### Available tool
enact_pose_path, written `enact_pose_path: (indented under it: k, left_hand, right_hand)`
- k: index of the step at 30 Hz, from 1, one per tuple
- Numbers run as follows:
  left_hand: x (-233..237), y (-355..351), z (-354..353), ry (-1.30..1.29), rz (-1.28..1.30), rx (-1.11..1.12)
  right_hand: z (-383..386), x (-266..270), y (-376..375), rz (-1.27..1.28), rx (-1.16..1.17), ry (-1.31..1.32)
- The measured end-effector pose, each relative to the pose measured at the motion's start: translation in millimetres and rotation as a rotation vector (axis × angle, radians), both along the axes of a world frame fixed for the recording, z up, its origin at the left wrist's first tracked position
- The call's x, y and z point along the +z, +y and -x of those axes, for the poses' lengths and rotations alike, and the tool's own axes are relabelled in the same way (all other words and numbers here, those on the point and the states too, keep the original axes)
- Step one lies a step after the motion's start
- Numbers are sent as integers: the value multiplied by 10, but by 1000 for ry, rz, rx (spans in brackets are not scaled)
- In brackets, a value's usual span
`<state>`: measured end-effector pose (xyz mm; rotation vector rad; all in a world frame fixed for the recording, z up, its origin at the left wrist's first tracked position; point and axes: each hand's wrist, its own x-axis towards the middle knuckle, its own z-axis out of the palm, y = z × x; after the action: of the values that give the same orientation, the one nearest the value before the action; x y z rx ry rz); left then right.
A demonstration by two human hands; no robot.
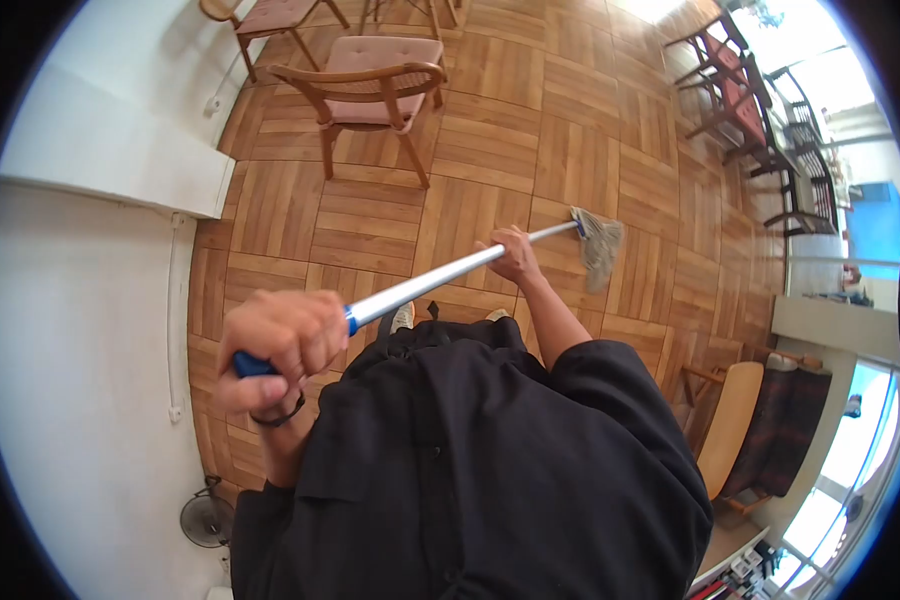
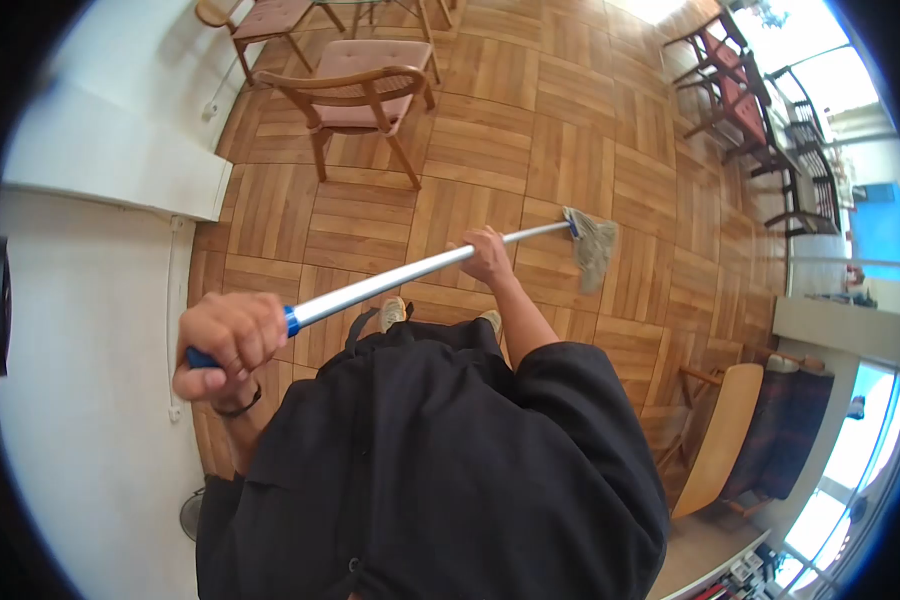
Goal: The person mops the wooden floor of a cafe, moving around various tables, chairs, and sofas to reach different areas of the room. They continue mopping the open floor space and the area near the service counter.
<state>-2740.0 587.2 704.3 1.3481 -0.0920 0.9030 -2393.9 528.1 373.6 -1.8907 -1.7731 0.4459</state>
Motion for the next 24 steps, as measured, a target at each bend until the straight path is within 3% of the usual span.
enact_pose_path:
  k: [5,6,7,11,16,19,24]
  left_hand:
    - [296,-332,976,55,-124,283]
    - [353,-403,1141,98,-163,296]
    - [404,-468,1293,140,-200,305]
    - [530,-665,1579,233,-316,289]
    - [510,-841,1783,102,-308,289]
    - [408,-994,1929,38,-255,307]
    - [161,-1329,1849,-74,-130,304]
  right_hand:
    - [1164,265,830,98,306,79]
    - [1382,270,972,61,397,104]
    - [1583,274,1049,-133,449,170]
    - [2172,375,1207,-142,495,141]
    - [2498,375,991,-129,487,101]
    - [2442,506,644,119,444,89]
    - [2099,545,-135,198,314,40]
